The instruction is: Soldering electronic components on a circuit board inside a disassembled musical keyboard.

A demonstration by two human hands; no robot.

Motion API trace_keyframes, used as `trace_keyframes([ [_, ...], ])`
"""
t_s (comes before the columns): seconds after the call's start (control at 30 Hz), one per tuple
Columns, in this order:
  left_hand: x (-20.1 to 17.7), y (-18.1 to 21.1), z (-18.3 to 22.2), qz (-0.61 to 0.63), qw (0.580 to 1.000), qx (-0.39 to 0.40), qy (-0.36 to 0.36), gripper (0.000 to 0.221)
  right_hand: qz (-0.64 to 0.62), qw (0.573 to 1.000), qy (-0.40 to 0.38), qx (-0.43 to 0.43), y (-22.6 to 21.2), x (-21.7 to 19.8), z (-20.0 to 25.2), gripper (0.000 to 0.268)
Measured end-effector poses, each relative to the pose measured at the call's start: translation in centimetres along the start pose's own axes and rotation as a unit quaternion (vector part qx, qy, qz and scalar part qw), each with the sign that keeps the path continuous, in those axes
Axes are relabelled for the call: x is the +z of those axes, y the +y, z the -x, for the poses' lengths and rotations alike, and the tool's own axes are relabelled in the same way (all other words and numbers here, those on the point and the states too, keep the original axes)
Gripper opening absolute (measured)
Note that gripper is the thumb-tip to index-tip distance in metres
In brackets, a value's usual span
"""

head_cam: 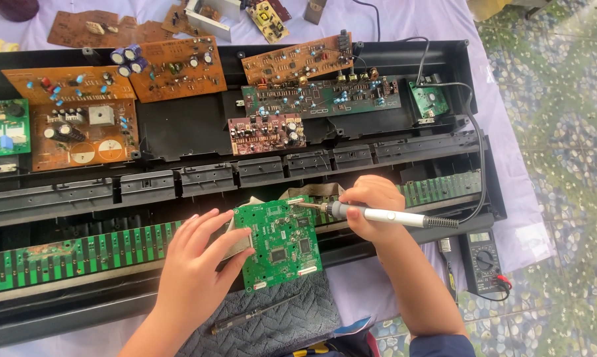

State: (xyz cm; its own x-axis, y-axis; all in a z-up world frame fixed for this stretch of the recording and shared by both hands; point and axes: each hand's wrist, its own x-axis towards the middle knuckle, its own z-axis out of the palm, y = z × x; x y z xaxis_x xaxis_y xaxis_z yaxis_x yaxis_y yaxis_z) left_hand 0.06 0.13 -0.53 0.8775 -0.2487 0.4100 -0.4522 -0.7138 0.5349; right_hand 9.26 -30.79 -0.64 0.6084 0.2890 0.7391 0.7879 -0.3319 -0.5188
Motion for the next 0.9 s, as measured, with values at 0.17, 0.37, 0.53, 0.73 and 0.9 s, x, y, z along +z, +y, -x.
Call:
trace_keyframes([
  [0.17, -0.16, 0.11, 0.01, 0.001, 1.0, 0.0, -0.006, 0.025, 0.005, 1.0, 0.0, -0.005, -0.12, 0.02, -0.14, 0.047],
  [0.37, -0.06, 0.07, -0.06, 0.003, 1.0, 0.002, -0.005, 0.026, 0.009, 1.0, 0.002, -0.011, -0.12, 0.05, -0.2, 0.048],
  [0.53, -0.19, 0.08, -0.15, 0.01, 1.0, 0.002, -0.005, 0.024, 0.016, 1.0, 0.01, -0.011, -0.03, 0.15, -0.15, 0.048],
  [0.73, -0.03, 0.08, 0.13, 0.008, 1.0, 0.0, -0.004, 0.025, 0.014, 1.0, 0.01, -0.014, -0.17, 0.19, -0.16, 0.047],
  [0.9, -0.07, -0.02, 0.11, 0.007, 1.0, 0.002, -0.006, 0.025, 0.02, 1.0, 0.01, 0.003, -0.11, 0.18, 0.07, 0.047],
])
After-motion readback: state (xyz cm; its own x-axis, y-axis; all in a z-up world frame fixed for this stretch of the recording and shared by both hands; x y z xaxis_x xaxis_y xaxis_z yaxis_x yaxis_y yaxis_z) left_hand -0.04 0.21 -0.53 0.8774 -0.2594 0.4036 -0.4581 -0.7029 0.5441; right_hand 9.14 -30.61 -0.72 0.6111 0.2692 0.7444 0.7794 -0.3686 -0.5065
